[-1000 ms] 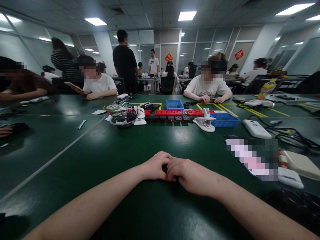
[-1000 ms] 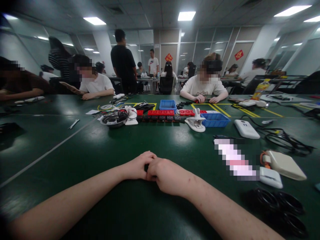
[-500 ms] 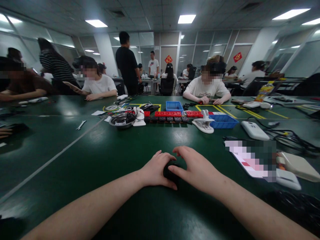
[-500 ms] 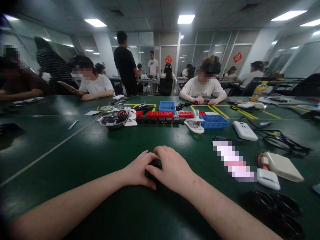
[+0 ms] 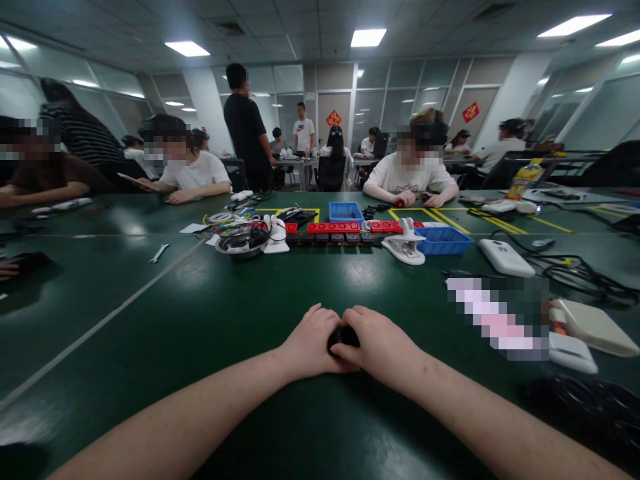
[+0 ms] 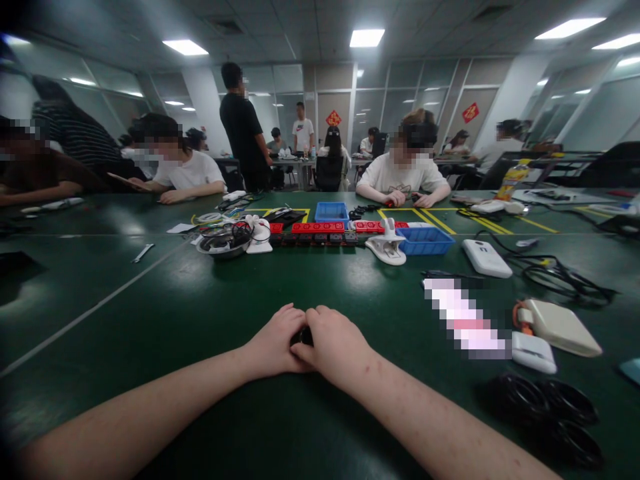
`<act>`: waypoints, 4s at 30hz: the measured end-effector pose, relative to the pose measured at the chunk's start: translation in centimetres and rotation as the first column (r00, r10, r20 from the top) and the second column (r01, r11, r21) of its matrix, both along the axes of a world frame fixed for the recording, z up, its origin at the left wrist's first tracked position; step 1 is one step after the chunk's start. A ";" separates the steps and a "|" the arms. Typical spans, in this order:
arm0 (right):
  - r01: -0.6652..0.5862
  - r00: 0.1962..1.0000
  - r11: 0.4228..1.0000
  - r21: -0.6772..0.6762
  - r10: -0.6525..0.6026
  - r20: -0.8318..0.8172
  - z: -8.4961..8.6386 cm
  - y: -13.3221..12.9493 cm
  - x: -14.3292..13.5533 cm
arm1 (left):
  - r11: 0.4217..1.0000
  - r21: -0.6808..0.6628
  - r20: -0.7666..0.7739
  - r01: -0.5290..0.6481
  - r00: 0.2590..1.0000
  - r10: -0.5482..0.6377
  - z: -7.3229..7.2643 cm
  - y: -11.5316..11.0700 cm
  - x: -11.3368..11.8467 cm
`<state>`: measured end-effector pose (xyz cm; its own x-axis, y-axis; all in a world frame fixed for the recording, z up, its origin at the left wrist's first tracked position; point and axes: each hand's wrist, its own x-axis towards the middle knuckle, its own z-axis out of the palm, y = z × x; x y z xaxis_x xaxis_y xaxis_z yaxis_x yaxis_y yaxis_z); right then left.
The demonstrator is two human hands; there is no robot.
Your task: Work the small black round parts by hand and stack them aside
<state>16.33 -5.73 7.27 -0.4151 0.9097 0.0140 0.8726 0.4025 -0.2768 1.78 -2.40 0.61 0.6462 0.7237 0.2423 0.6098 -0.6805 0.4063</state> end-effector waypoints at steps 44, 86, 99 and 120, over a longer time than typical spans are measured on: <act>-0.058 0.991 0.998 0.000 0.058 0.119 0.6 -0.6 -0.6 | 0.996 -0.029 0.012 0.088 0.996 -0.087 0.4 0.0 -0.3; -0.097 0.982 0.995 -0.023 0.100 0.163 1.1 -1.1 -0.7 | 0.989 -0.034 0.007 0.144 0.990 -0.144 0.3 0.3 -0.5; -0.454 0.890 0.890 -0.044 0.450 -0.078 1.4 -1.1 0.6 | 0.960 -0.188 0.020 0.206 0.978 -0.206 1.1 0.8 -0.9; -0.154 0.983 0.986 0.057 0.159 -0.091 1.8 -1.5 0.4 | 0.984 -0.074 0.065 0.162 0.985 -0.158 1.0 0.2 -0.6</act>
